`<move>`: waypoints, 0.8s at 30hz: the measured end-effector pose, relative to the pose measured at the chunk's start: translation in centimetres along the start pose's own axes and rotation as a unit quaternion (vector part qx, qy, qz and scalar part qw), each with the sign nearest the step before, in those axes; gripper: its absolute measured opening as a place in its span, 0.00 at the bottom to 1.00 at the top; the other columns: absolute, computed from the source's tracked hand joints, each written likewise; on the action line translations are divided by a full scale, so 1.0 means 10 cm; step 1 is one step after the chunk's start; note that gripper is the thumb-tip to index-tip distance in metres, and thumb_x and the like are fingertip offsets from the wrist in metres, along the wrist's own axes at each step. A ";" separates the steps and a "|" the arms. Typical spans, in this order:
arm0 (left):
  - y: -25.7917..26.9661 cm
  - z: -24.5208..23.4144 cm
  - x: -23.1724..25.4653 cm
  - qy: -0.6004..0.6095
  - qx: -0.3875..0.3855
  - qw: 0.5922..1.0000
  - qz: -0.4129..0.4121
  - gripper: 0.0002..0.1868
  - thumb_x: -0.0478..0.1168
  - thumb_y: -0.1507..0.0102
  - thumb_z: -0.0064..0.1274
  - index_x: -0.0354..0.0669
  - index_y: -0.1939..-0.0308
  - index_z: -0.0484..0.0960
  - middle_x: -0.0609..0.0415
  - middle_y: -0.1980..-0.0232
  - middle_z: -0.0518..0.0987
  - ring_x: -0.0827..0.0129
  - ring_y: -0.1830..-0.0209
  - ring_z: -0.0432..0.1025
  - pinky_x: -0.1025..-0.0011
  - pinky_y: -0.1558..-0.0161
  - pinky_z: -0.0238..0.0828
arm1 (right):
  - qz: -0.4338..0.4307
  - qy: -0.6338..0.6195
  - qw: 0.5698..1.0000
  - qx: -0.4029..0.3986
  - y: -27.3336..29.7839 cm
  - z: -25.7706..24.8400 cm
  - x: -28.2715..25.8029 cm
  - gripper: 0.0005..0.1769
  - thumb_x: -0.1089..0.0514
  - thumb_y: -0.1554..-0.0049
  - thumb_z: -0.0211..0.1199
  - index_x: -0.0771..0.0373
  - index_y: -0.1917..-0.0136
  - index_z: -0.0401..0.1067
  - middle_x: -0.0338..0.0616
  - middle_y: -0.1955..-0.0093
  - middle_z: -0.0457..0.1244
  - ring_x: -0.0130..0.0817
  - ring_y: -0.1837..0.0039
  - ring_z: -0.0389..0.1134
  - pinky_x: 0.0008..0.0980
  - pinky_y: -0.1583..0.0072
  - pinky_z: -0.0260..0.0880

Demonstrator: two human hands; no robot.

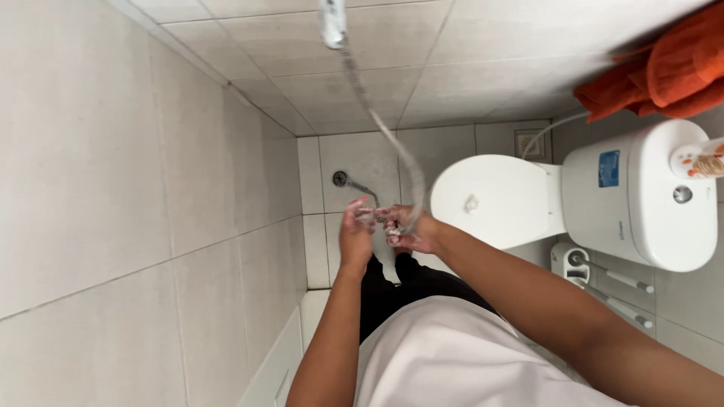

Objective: Cleaning a handheld shower head and the faucet assembly using soapy water and a cloth.

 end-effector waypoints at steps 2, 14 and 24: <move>-0.01 -0.06 0.10 -0.213 0.018 0.956 0.202 0.30 0.27 0.42 0.42 0.43 0.34 0.74 0.42 0.43 0.77 0.53 0.49 0.71 0.57 0.47 0.70 | 0.007 0.013 0.999 -0.046 0.27 0.35 -0.22 0.11 0.63 0.36 0.47 0.66 0.44 0.68 0.39 0.65 0.58 0.28 0.67 0.57 0.30 0.65 0.62; -0.05 -0.13 1.84 -0.233 0.059 0.957 0.162 0.12 0.39 0.29 0.42 0.34 0.59 0.77 0.46 0.69 0.81 0.56 0.70 0.77 0.59 0.65 0.73 | -0.223 0.182 0.954 -0.087 0.34 0.93 -0.72 0.26 0.58 0.40 0.50 0.57 0.27 0.63 0.33 0.54 0.63 0.27 0.63 0.62 0.30 0.59 0.68; -0.25 -0.29 1.33 0.001 -0.126 0.985 0.119 0.23 0.43 0.25 0.27 0.41 0.45 0.80 0.43 0.49 0.82 0.59 0.52 0.76 0.65 0.43 0.78 | -0.310 0.471 0.826 0.006 0.63 1.38 -0.74 0.17 0.46 0.32 0.50 0.59 0.55 0.64 0.35 0.66 0.58 0.26 0.65 0.59 0.30 0.63 0.64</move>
Point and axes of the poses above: each hand's wrist, its own y-axis away from the middle knuckle, its own z-axis out of the palm, x = y × z, the point moved 1 cm from there along -y, towards the middle knuckle
